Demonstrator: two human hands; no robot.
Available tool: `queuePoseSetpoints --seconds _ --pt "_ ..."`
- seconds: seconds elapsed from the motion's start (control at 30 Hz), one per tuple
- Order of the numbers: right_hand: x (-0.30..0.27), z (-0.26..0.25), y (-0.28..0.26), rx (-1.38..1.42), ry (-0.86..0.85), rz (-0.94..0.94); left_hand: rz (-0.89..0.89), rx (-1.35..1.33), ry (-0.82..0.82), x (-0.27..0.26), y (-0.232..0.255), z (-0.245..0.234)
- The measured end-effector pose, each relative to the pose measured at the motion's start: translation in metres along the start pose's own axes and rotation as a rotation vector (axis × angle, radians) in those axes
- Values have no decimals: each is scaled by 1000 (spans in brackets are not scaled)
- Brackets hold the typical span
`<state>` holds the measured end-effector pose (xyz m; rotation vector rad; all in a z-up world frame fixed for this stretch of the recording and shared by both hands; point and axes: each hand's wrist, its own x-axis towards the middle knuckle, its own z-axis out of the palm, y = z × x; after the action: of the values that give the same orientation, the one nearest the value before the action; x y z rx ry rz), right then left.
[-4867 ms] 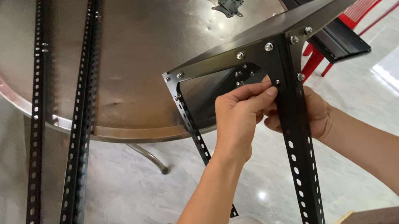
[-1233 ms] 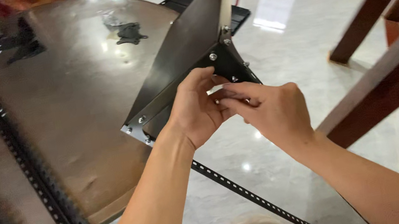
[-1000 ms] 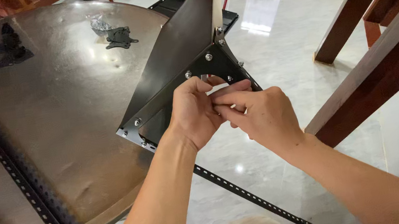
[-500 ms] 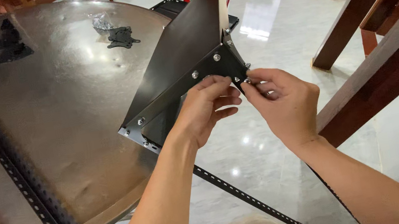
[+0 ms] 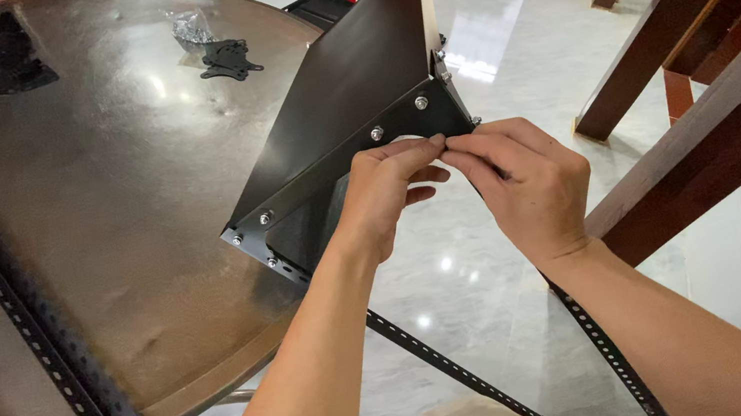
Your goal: The person assembles a metal shelving unit by attaching perforated metal rails to a frame using L-brackets and screws. They align the rails, insert screws, and tighten them by hand on a round metal table.
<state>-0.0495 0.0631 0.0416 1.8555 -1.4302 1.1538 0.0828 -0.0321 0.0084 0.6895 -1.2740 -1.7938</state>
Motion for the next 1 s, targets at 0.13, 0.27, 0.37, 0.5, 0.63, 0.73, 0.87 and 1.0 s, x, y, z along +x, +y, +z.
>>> queuePoseSetpoints --seconds 0.13,0.27,0.37,0.5,0.63,0.73,0.87,1.0 --pt "0 -3 7 22 0 -104 22 4 0 3 -2 0" --pt "2 -4 15 -20 -19 -184 70 33 -11 7 -6 -1" --pt "4 -5 20 -32 -47 -219 118 60 -26 7 -11 -1" --pt "7 -7 26 7 -82 -264 204 67 -58 8 -15 -1" --pt "6 -7 27 51 -75 -174 250 95 -17 9 -15 0" --pt "4 -6 27 77 -82 -141 242 92 39 6 -16 5" --pt "10 -8 31 45 -109 -256 246 125 79 4 -13 8" --pt "16 -11 35 122 -157 -250 229 115 93 0 -10 9"
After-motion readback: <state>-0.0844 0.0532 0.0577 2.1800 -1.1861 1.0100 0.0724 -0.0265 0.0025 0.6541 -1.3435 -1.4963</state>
